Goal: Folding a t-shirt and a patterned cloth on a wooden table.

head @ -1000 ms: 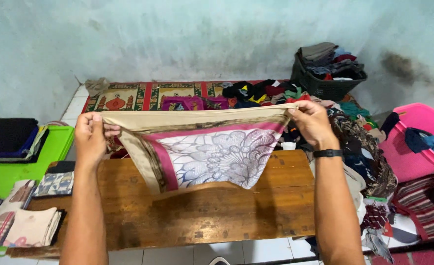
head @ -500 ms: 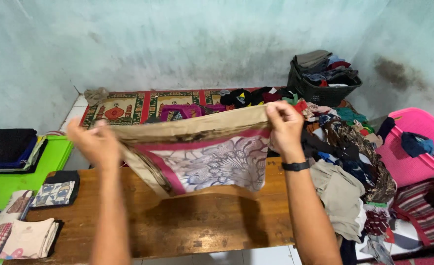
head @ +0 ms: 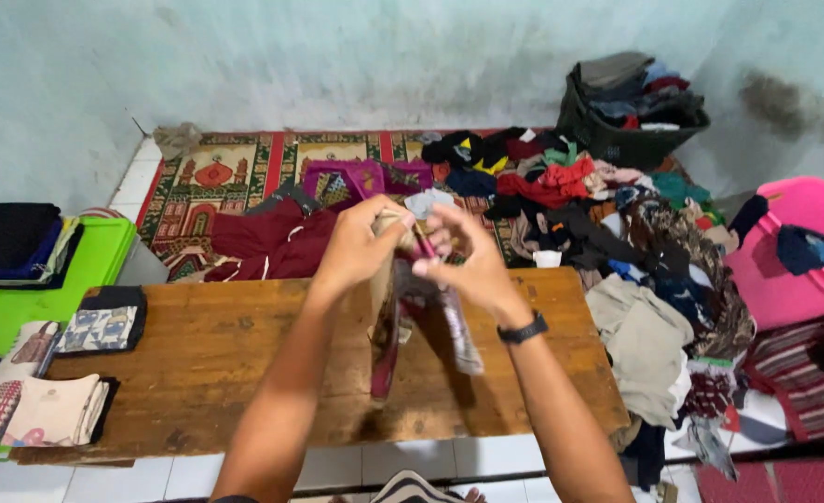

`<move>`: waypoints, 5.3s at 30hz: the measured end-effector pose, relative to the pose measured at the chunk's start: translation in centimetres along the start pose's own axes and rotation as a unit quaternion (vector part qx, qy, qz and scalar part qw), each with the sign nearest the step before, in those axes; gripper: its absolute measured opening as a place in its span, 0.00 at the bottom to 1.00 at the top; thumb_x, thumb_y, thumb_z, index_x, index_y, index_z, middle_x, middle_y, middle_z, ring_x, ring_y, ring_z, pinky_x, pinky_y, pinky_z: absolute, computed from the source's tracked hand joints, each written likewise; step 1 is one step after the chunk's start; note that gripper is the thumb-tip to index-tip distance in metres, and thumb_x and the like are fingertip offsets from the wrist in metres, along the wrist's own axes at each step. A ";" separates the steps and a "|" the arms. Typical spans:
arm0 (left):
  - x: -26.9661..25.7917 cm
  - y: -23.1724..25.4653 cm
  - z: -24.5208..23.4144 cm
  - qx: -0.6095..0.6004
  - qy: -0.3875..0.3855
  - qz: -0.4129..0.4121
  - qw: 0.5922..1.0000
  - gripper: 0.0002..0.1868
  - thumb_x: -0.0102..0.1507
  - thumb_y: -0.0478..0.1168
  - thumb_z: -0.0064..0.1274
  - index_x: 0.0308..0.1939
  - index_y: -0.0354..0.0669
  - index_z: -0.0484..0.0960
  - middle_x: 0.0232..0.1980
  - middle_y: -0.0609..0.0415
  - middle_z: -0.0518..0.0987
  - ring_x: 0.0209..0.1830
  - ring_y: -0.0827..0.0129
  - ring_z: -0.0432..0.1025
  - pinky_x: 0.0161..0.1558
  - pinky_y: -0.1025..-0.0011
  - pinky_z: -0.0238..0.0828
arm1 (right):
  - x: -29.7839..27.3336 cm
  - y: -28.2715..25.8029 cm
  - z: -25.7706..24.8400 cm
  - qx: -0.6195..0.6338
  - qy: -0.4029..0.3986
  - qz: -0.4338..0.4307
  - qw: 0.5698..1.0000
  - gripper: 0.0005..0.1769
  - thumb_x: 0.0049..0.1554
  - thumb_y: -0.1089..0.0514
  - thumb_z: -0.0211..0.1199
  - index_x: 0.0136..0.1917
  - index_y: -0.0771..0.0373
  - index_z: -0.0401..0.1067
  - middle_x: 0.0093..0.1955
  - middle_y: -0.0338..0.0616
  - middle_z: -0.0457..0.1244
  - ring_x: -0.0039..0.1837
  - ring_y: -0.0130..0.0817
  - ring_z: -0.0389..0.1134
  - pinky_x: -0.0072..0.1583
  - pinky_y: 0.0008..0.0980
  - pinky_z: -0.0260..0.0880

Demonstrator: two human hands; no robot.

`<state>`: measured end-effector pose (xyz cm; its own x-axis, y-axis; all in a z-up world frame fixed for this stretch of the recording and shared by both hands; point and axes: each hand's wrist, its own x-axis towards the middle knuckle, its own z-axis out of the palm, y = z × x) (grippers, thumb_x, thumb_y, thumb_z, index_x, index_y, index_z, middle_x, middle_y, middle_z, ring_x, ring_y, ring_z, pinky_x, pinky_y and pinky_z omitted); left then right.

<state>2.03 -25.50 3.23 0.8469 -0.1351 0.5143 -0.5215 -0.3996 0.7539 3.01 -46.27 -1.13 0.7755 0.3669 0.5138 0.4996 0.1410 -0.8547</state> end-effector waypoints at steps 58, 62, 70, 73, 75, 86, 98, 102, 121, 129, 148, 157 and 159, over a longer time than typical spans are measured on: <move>-6.6 3.5 -20.8 0.156 0.182 -0.012 0.971 0.08 0.74 0.39 0.60 0.49 0.37 0.84 0.43 0.58 0.82 0.42 0.79 0.72 0.45 0.76 0.70 | -9.4 22.0 0.4 0.519 0.204 0.204 0.805 0.41 0.64 0.63 0.54 0.85 0.51 0.43 0.66 0.60 0.63 0.61 0.42 0.69 0.60 0.38 0.72; -7.5 2.0 -22.0 0.087 0.179 -0.022 0.980 0.09 0.73 0.39 0.61 0.51 0.36 0.83 0.44 0.61 0.80 0.43 0.81 0.69 0.46 0.78 0.68 | -6.0 19.9 -2.6 0.430 0.153 0.185 0.870 0.42 0.63 0.68 0.56 0.86 0.52 0.45 0.63 0.55 0.63 0.59 0.39 0.70 0.60 0.35 0.75; -9.0 -1.5 -23.4 0.011 0.232 -0.075 0.970 0.09 0.72 0.40 0.61 0.50 0.37 0.83 0.42 0.64 0.79 0.39 0.83 0.67 0.42 0.81 0.65 | 0.2 11.7 -8.3 0.346 0.229 0.221 0.883 0.29 0.59 0.66 0.60 0.73 0.65 0.65 0.60 0.51 0.68 0.56 0.39 0.71 0.54 0.34 0.77; -8.7 -3.0 -23.4 0.006 0.225 -0.080 0.971 0.10 0.71 0.41 0.61 0.50 0.37 0.84 0.43 0.64 0.80 0.40 0.82 0.69 0.42 0.80 0.66 | 2.2 8.7 -10.9 0.249 0.241 0.219 0.912 0.24 0.58 0.66 0.65 0.67 0.68 0.71 0.57 0.47 0.69 0.53 0.33 0.71 0.51 0.28 0.74; -8.3 -3.5 -23.2 0.023 0.214 -0.087 0.973 0.10 0.71 0.41 0.60 0.50 0.37 0.84 0.42 0.63 0.81 0.40 0.82 0.70 0.43 0.79 0.67 | 3.7 8.1 -12.8 0.183 0.223 0.213 0.933 0.22 0.56 0.65 0.68 0.64 0.67 0.73 0.54 0.45 0.70 0.50 0.30 0.70 0.48 0.26 0.71; -2.3 -8.9 -21.3 0.093 0.177 -0.171 0.965 0.11 0.66 0.43 0.62 0.48 0.42 0.87 0.40 0.61 0.83 0.38 0.77 0.73 0.41 0.73 0.70 | 9.8 5.3 -17.0 -0.093 0.167 0.193 0.963 0.15 0.54 0.66 0.72 0.55 0.67 0.78 0.45 0.40 0.72 0.40 0.22 0.70 0.39 0.20 0.68; -18.3 -4.3 -17.3 0.192 0.178 -0.112 0.959 0.04 0.65 0.37 0.64 0.43 0.42 0.88 0.45 0.52 0.83 0.47 0.66 0.74 0.51 0.70 0.72 | -5.6 -0.3 -14.1 -0.401 0.116 0.010 0.909 0.13 0.55 0.68 0.72 0.54 0.63 0.79 0.47 0.41 0.69 0.48 0.33 0.69 0.49 0.28 0.70; -30.6 -8.9 -12.1 0.158 0.174 -0.179 0.955 0.05 0.60 0.36 0.63 0.39 0.43 0.89 0.43 0.53 0.84 0.46 0.67 0.74 0.47 0.70 0.72 | -15.0 5.1 -12.1 -0.389 0.126 0.089 0.908 0.12 0.53 0.69 0.69 0.50 0.60 0.81 0.47 0.42 0.70 0.48 0.33 0.70 0.50 0.29 0.70; -46.9 -12.2 -2.6 0.201 -0.021 -0.373 0.906 0.06 0.58 0.38 0.64 0.38 0.44 0.90 0.40 0.56 0.87 0.41 0.63 0.76 0.44 0.66 0.75 | -40.4 21.9 -10.9 -0.310 0.003 0.428 0.849 0.09 0.56 0.64 0.69 0.51 0.63 0.82 0.41 0.48 0.72 0.42 0.33 0.71 0.46 0.32 0.70; -44.6 -11.2 -4.1 0.169 -0.006 -0.355 0.920 0.06 0.58 0.35 0.64 0.39 0.43 0.90 0.39 0.53 0.86 0.42 0.65 0.78 0.42 0.67 0.77 | -36.4 15.7 -12.1 -0.237 -0.005 0.386 0.892 0.08 0.52 0.67 0.70 0.48 0.65 0.82 0.47 0.45 0.73 0.48 0.30 0.73 0.50 0.28 0.73; -30.4 -2.9 -15.0 0.243 0.122 -0.157 0.949 0.12 0.59 0.25 0.61 0.45 0.39 0.88 0.41 0.52 0.83 0.42 0.64 0.74 0.45 0.69 0.70 | -16.9 9.0 -11.5 -0.098 0.140 0.276 0.946 0.12 0.55 0.69 0.70 0.53 0.73 0.78 0.52 0.43 0.69 0.53 0.29 0.68 0.54 0.26 0.69; -23.4 -1.0 -21.0 0.263 0.123 -0.067 0.955 0.06 0.62 0.31 0.63 0.43 0.38 0.88 0.38 0.52 0.83 0.37 0.66 0.73 0.41 0.70 0.68 | -7.9 3.6 -11.4 -0.187 0.025 0.245 0.951 0.09 0.55 0.62 0.73 0.48 0.68 0.81 0.47 0.36 0.71 0.46 0.23 0.68 0.48 0.25 0.69; -21.3 -1.2 -21.3 0.275 0.122 -0.073 0.951 0.07 0.62 0.33 0.64 0.44 0.38 0.88 0.37 0.50 0.82 0.35 0.65 0.73 0.39 0.69 0.69 | -6.1 3.2 -12.2 -0.212 0.010 0.213 0.954 0.08 0.57 0.61 0.71 0.48 0.69 0.82 0.45 0.38 0.69 0.45 0.24 0.66 0.47 0.27 0.68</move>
<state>-17.56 -2.79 0.09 0.8217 0.1458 0.5510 -0.2104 -0.8208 0.5310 4.61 -59.31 -6.05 0.9482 0.2897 0.1306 0.2447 -0.4032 -0.8818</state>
